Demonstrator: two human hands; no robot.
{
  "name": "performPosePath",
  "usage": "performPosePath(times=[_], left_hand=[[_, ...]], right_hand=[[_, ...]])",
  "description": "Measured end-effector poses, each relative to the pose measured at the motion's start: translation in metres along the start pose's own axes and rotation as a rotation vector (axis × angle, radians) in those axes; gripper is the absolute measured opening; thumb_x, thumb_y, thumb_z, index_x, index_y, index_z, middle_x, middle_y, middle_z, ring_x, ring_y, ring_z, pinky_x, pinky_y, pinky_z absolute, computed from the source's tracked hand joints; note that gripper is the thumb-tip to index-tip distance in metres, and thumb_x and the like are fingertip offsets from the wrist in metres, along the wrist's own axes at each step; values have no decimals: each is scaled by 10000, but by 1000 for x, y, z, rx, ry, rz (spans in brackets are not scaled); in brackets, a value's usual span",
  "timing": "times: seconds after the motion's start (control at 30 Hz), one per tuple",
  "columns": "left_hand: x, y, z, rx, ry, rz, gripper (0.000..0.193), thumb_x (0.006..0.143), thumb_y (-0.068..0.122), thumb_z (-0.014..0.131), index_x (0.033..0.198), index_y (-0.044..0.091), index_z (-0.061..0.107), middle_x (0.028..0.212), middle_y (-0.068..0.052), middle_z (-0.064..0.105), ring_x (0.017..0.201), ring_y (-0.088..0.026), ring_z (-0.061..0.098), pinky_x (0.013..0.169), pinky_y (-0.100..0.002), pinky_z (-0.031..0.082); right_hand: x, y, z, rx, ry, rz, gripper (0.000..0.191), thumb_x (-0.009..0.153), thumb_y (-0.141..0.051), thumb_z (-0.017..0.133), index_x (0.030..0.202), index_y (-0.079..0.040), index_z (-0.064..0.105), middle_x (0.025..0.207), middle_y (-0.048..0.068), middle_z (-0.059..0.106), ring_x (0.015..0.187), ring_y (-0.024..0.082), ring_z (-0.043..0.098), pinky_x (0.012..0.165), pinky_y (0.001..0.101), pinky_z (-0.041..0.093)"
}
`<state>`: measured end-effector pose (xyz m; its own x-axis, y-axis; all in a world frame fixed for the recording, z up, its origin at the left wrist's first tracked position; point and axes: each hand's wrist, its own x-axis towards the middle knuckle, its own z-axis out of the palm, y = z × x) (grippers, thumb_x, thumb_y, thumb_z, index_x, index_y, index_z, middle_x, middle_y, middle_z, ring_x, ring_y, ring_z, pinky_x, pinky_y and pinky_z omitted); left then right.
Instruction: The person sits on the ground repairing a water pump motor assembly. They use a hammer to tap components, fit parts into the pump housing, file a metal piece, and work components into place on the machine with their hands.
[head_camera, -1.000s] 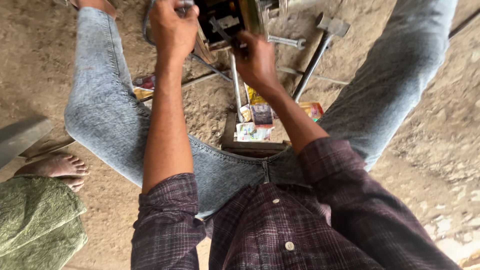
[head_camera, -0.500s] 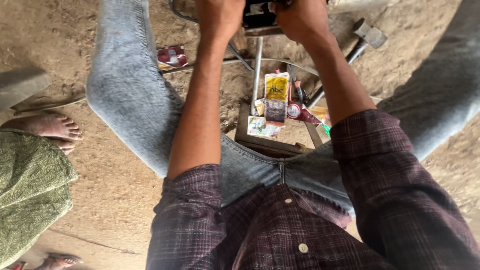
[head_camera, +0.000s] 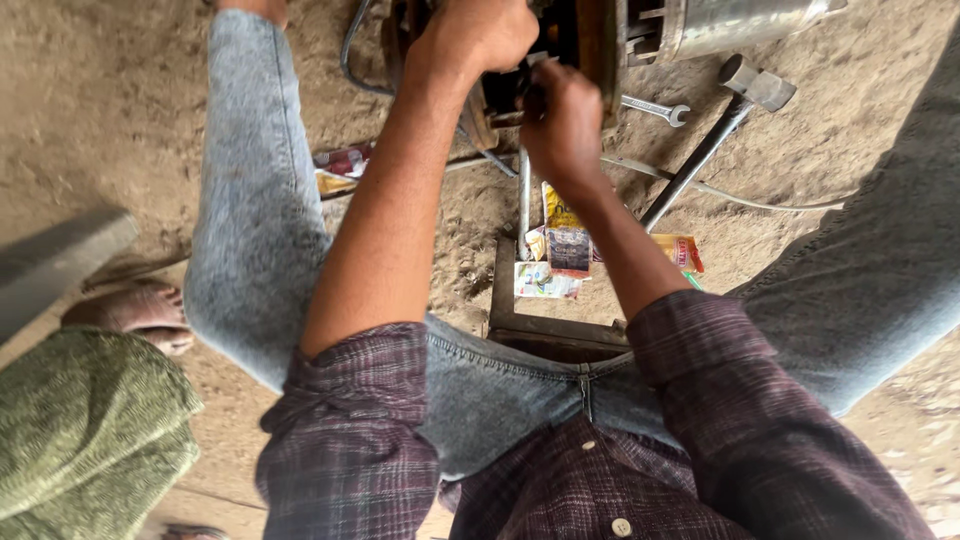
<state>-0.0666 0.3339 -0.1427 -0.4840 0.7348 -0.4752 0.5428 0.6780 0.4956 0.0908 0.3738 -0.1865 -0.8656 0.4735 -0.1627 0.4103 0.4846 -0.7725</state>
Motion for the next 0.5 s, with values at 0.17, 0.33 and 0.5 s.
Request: performPosePath(times=[0.17, 0.33, 0.5], left_hand=[[21, 6, 18, 228, -320, -91, 117, 823, 98, 717, 892, 14, 762, 928, -198, 765, 854, -310, 753, 788, -426, 593], [28, 2, 46, 399, -394, -150, 222, 759, 111, 790, 972, 49, 801, 1038, -193, 749, 972, -334, 720, 794, -419, 606], [41, 4, 66, 642, -475, -22, 214, 818, 126, 732, 1010, 39, 771, 1069, -203, 740, 979, -334, 719, 823, -437, 595]], right_hand=[[-13, 3, 4, 56, 44, 31, 236, 841, 62, 694, 1055, -34, 717, 985, 187, 720, 842, 382, 701, 709, 495, 565], [-20, 12, 1, 44, -2, 19, 292, 832, 74, 677, 1089, -55, 728, 1040, 177, 731, 892, 406, 704, 776, 504, 568], [-27, 25, 4, 127, -37, 25, 392, 813, 117, 621, 1145, -61, 732, 1109, 169, 740, 934, 377, 730, 818, 473, 600]])
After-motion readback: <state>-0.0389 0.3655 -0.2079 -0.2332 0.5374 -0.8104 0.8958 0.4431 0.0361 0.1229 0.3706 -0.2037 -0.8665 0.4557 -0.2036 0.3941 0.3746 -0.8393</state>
